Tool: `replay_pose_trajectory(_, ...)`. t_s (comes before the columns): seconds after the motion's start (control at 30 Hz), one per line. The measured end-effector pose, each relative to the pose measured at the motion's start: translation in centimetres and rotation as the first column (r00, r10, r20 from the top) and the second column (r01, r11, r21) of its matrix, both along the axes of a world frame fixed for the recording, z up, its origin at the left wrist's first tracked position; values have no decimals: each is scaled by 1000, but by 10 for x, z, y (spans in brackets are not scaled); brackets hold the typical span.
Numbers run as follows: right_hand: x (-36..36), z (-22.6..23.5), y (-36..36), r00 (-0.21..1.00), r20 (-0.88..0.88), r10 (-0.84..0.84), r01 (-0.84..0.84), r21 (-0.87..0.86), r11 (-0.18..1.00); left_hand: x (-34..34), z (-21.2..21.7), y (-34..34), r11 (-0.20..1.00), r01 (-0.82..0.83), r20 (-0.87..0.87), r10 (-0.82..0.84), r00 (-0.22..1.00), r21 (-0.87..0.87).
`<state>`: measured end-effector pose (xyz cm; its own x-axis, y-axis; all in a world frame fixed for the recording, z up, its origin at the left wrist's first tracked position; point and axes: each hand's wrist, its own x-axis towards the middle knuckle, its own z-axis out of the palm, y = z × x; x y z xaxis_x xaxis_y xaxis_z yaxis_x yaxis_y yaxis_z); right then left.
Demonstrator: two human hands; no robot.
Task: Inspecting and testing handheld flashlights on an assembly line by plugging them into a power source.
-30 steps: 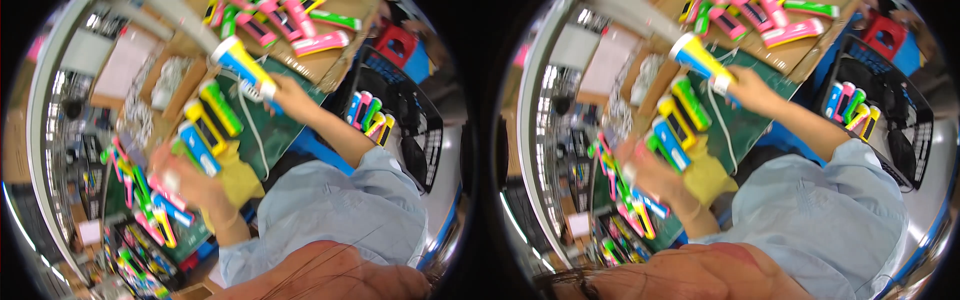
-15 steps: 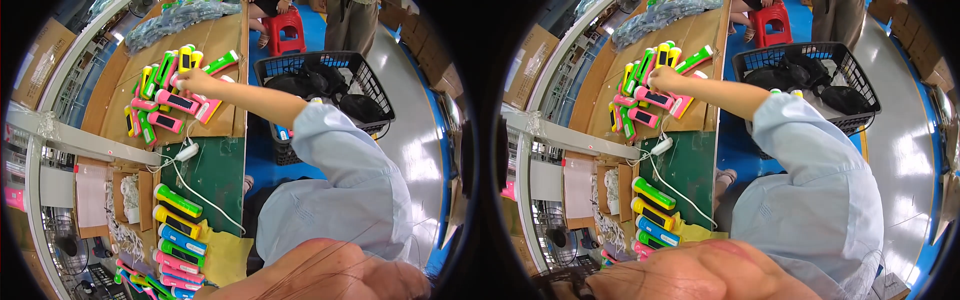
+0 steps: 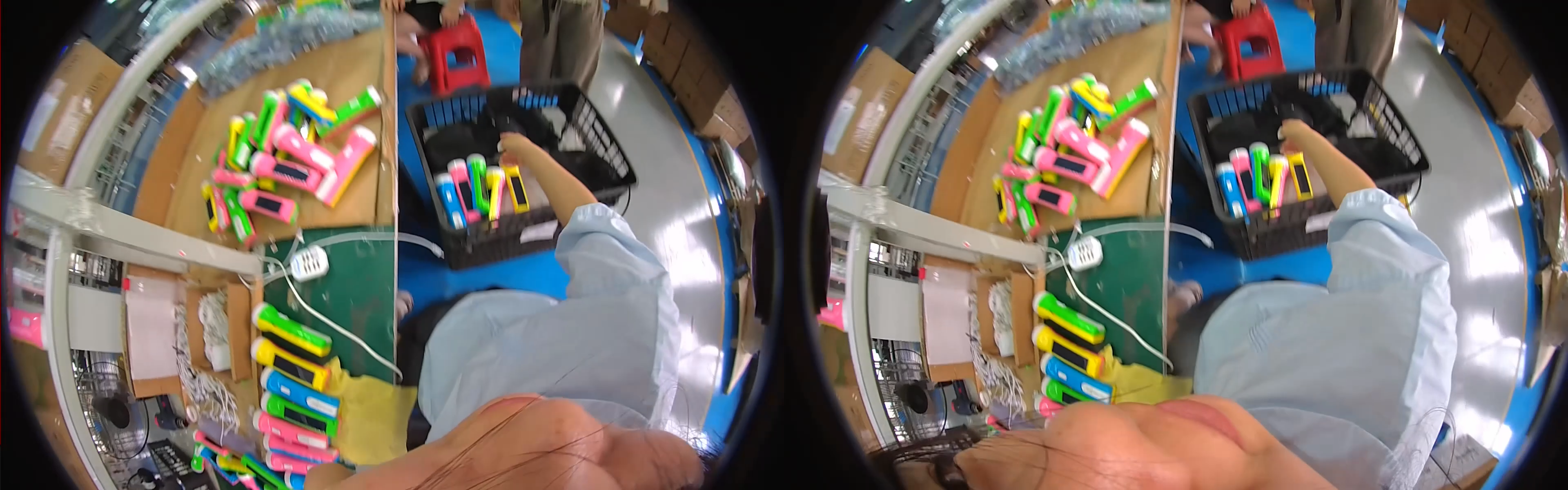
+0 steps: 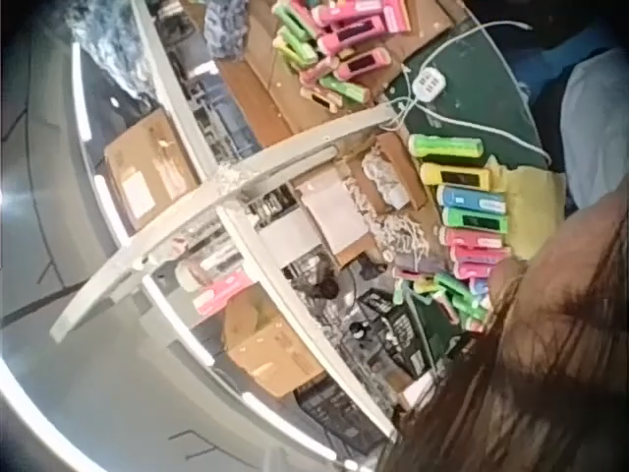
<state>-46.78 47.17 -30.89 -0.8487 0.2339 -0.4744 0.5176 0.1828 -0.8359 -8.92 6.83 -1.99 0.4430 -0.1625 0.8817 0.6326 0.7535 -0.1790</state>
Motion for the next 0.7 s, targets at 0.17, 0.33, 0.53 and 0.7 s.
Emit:
replay_pose_trajectory(0.17, -55, 111, 6, 952, -29, 304, -225, 605, 764, 5, 23, -2, 994, 76, -247, -94, 965, -82)
replay_pose_trajectory(0.33, -63, 154, 7, 948, -25, 317, -199, 732, 651, 12, 26, -3, 981, 130, -338, -171, 926, -142)
replay_pose_trajectory(0.53, -45, 125, -9, 815, 398, 422, -560, 729, 394, 18, 29, -9, 968, 143, -413, -218, 884, -204)
replay_pose_trajectory(0.7, -16, 115, -45, 764, 212, 610, -559, 689, 461, 25, 27, -12, 960, 130, -470, -238, 850, -250)
